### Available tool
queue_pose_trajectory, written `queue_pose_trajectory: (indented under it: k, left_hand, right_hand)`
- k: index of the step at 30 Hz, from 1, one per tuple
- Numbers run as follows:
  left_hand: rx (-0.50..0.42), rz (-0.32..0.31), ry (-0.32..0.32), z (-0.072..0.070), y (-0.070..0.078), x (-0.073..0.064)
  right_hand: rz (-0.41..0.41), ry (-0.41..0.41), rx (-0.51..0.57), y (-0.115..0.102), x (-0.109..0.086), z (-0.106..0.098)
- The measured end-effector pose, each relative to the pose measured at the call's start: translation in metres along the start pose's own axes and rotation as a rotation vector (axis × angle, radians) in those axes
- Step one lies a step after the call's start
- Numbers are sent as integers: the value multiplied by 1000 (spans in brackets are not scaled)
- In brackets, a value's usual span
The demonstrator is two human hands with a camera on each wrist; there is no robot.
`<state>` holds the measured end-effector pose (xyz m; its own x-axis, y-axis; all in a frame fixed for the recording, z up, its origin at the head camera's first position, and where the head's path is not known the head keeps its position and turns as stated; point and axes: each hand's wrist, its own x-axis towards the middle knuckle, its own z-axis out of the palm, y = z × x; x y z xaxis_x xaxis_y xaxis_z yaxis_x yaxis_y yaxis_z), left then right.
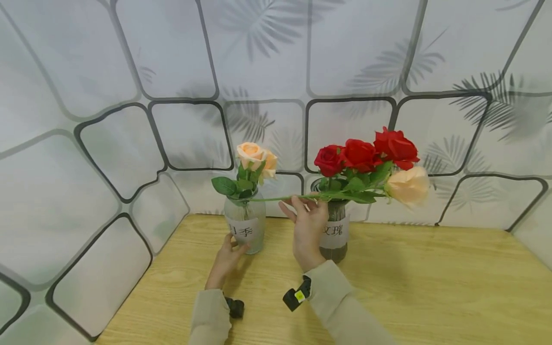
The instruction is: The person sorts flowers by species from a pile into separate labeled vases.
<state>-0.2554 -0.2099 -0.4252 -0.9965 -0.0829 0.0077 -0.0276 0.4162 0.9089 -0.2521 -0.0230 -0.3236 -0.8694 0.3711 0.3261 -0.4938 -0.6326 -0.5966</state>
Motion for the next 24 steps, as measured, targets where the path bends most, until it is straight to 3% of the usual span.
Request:
queue_pose_trajectory:
  k: [12, 24]
  left_hand:
    - [9, -15, -10, -4, -1, -3]
    - [17, 7, -6, -1, -1, 1]
  right_hand:
    - [-4, -85, -98, 14, 3, 13]
    - [-69, -214, -349, 21, 17, 29]
